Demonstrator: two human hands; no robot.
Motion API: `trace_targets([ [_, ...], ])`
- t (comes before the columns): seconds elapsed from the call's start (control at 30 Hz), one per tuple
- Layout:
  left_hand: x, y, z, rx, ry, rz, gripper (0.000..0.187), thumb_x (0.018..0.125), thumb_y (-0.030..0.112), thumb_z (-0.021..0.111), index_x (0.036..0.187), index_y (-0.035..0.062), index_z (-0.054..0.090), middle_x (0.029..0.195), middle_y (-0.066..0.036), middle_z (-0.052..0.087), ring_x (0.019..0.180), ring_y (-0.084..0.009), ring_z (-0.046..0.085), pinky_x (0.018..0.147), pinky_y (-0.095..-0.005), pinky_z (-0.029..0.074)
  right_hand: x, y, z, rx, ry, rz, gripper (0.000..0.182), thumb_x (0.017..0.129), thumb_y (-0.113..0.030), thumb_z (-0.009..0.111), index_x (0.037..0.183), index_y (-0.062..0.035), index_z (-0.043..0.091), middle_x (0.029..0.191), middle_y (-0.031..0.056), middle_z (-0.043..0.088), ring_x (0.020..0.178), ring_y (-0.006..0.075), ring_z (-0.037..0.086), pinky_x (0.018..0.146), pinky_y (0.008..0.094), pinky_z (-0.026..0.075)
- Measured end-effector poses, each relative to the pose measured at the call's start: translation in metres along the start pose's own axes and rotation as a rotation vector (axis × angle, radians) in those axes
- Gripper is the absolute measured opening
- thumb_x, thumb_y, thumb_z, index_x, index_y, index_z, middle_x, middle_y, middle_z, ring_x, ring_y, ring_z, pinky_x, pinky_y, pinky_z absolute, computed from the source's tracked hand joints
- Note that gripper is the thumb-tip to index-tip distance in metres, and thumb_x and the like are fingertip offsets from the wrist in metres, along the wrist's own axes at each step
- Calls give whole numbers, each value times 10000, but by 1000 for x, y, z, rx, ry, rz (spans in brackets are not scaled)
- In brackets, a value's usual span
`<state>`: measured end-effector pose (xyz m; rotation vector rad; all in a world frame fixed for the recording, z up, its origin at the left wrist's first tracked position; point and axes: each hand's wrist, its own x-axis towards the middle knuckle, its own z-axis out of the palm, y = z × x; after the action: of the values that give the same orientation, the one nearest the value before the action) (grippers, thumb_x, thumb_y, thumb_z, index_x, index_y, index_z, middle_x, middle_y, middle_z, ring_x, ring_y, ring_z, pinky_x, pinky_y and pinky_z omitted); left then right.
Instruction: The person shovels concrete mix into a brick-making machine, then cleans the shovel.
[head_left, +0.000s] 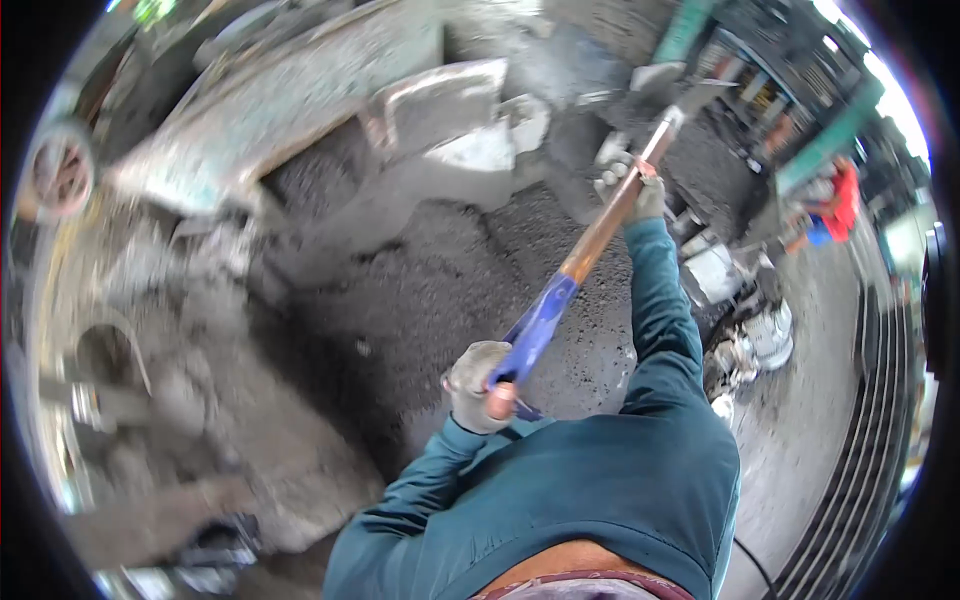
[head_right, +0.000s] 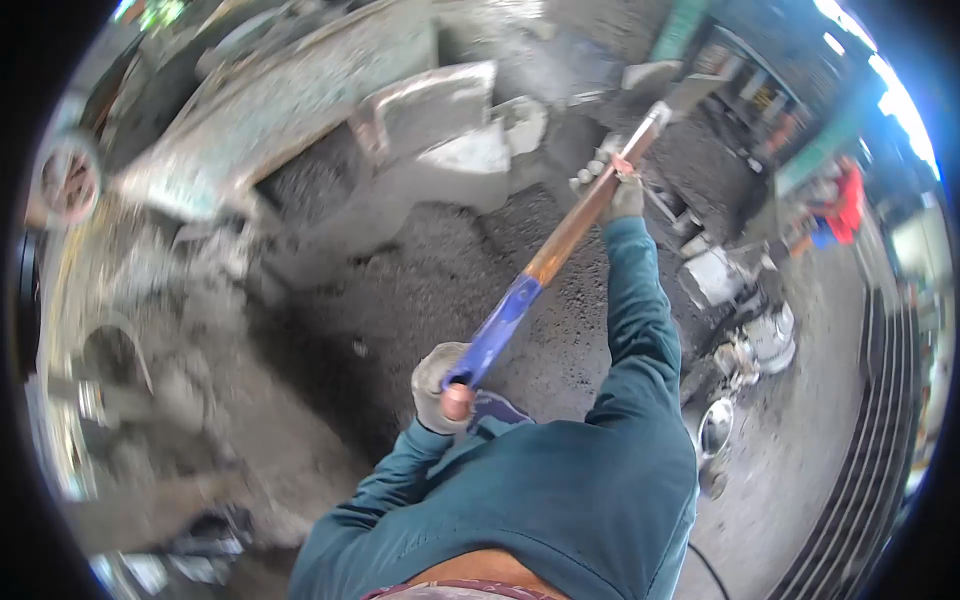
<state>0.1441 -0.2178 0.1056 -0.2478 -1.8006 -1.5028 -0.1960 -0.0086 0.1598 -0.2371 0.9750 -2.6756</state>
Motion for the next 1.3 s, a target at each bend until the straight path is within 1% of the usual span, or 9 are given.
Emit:
trace_targets([
  [0.2, -212, -11, -74, -616, 1000, -1077, 597, 947, 607, 440, 730, 66, 572, 595, -78, 557, 515, -218, 551, 476, -357, 457, -101, 166, 16, -134, 93, 388, 164, 884, -210, 647, 1007, -139, 564, 772, -3, 501, 699, 203, 510, 713, 455, 467],
  [0.47, -530, 116, -66, -515, 2127, -1386, 562, 901, 659, 459, 554, 233, 339, 480, 50, 340, 402, -156, 325, 407, -299, 299, -392, 493, -79, -818, 171, 1250, 230, 894, -237, 605, 1073, -100, 563, 818, 40, 585, 706, 263, 625, 644, 497, 527],
  [0.6, -658, 283, 67, -461, 2443, -1383, 788, 873, 714, 354, 1265, 64, 567, 1317, -177, 565, 1170, -321, 549, 959, -521, 431, -666, 553, -255, -855, -218, 1825, 178, 938, -227, 531, 862, -77, 588, 658, 149, 600, 537, 326, 609, 505, 520, 504],
  [0.67, -665, 345, 111, -257, 2773, -1672, 781, 840, 796, 332, 1156, 112, 537, 1099, -139, 547, 928, -288, 524, 821, -529, 436, -728, 516, -213, -814, -73, 2056, 213, 905, -249, 568, 807, -61, 582, 641, 167, 606, 543, 360, 624, 516, 553, 519],
  [0.77, -681, 364, 131, -127, 2743, -1568, 853, 800, 863, 331, 1185, 117, 480, 1055, -112, 515, 852, -276, 493, 788, -510, 437, -791, 540, -212, -1263, -240, 1925, 315, 934, -315, 552, 707, -96, 558, 650, 144, 612, 548, 348, 633, 494, 562, 512],
  [0.83, -695, 303, 96, 105, 2908, -1548, 891, 809, 839, 374, 1288, 99, 502, 1031, -94, 587, 886, -276, 580, 839, -518, 484, -811, 604, -271, -1731, -1259, 1247, 291, 951, -286, 516, 744, -100, 602, 686, 139, 635, 604, 345, 660, 521, 573, 505],
  [0.9, -693, 184, -3, -57, 2761, -1150, 650, 866, 690, 484, 1129, 107, 602, 876, -68, 584, 821, -269, 583, 802, -533, 483, -677, 680, -191, -505, 264, 2027, 282, 942, -295, 545, 680, -193, 527, 524, 35, 489, 442, 276, 523, 472, 453, 466],
  [0.97, -636, 73, -79, -31, 2708, -1292, 514, 902, 638, 490, 763, 145, 450, 655, -17, 435, 592, -209, 459, 530, -398, 369, -583, 794, -197, -659, 219, 2045, 160, 907, -188, 550, 762, -177, 483, 564, 15, 462, 461, 246, 496, 459, 472, 437],
  [1.3, -656, 52, 16, -110, 2725, -1175, 526, 893, 662, 466, 735, 160, 468, 612, -6, 438, 514, -206, 432, 441, -402, 335, -545, 708, -215, -716, 120, 1789, 117, 850, -151, 622, 876, -180, 512, 741, 4, 502, 568, 205, 506, 519, 431, 461],
])
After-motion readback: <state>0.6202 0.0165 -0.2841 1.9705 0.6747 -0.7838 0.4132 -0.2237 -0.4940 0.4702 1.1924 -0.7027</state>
